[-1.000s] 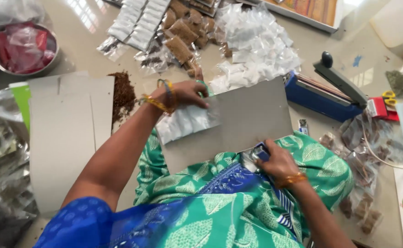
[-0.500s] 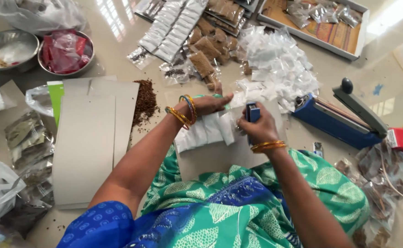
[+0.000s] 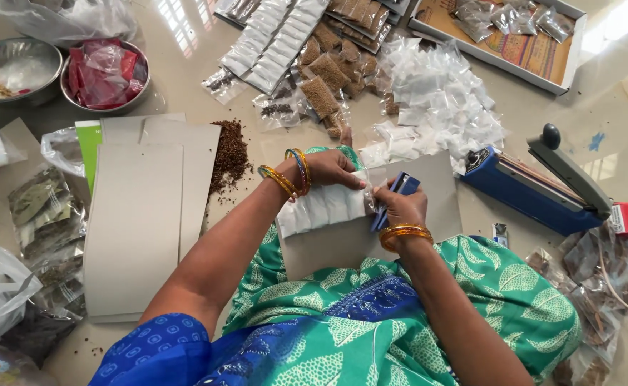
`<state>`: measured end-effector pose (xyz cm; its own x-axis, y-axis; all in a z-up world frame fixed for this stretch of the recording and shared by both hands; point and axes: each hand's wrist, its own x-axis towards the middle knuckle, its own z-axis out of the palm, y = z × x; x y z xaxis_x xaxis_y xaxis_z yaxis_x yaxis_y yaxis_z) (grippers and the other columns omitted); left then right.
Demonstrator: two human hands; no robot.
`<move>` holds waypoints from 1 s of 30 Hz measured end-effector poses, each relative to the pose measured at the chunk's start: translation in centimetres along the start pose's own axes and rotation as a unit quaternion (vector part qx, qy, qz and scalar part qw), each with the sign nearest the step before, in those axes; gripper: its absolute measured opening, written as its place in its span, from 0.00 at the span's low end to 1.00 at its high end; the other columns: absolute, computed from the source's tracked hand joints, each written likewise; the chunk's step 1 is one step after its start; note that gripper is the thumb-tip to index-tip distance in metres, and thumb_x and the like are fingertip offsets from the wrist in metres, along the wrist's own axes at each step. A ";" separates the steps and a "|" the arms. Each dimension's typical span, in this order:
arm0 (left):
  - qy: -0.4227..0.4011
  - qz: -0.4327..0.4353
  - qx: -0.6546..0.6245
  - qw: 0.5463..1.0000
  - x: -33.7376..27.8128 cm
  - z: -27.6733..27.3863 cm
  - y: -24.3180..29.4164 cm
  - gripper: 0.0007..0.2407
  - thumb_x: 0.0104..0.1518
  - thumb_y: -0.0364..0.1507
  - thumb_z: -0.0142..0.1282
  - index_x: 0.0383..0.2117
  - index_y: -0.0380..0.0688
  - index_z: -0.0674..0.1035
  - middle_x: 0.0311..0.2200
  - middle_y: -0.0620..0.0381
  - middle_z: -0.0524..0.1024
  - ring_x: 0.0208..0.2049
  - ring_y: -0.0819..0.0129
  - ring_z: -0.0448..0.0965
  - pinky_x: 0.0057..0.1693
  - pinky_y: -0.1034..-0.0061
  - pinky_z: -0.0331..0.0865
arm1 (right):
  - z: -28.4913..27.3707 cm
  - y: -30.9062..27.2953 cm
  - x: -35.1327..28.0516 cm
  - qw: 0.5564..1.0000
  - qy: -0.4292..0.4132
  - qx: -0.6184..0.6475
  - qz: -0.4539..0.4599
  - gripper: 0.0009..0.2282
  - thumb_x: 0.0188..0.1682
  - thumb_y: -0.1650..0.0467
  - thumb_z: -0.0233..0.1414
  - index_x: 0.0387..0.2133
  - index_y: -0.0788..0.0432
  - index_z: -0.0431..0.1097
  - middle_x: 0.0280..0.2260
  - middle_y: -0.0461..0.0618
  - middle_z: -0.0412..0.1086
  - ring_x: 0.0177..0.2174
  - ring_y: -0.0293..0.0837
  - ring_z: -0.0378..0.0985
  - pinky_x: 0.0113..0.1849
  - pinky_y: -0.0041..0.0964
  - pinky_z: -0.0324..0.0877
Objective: The person staples small white sachets onto a cardboard backing for display and distribution.
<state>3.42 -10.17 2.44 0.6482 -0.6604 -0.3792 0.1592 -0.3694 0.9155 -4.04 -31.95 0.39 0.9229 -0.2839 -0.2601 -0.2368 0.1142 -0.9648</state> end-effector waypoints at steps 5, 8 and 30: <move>0.017 -0.002 0.019 1.000 -0.1 0.1 0.3 0.17 0.54 0.42 0.67 0.21 0.39 0.83 0.17 0.68 0.68 0.20 0.81 0.63 0.29 0.78 0.58 | -0.4 -0.2 0.1 0.999 -0.018 -0.033 -0.006 0.13 0.35 0.78 0.66 0.31 0.61 0.70 0.26 0.46 0.72 0.23 0.38 0.75 0.27 0.34 0.73; 0.002 0.003 0.011 1.000 -0.4 0.1 0.6 0.16 0.52 0.41 0.68 0.22 0.39 0.82 0.17 0.68 0.70 0.20 0.81 0.64 0.28 0.77 0.58 | 0.2 -0.4 -0.3 0.999 -0.020 -0.027 -0.002 0.14 0.36 0.78 0.66 0.33 0.61 0.70 0.26 0.46 0.73 0.23 0.38 0.76 0.27 0.33 0.73; 0.125 0.070 0.296 0.945 0.2 2.7 1.2 0.18 0.49 0.43 0.64 0.27 0.37 0.83 0.22 0.47 0.77 0.26 0.55 0.77 0.38 0.60 0.69 | 1.1 -19.1 -0.3 0.676 -0.274 -0.677 -0.095 0.40 0.33 0.51 0.67 0.56 0.50 0.57 0.47 0.48 0.73 0.36 0.59 0.86 0.36 0.51 0.81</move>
<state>1.73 -12.48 3.16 0.7992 -0.5821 -0.1497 -0.3363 -0.6395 0.6913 0.49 -33.03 18.94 0.8619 0.2671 -0.4309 0.1840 -0.9568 -0.2252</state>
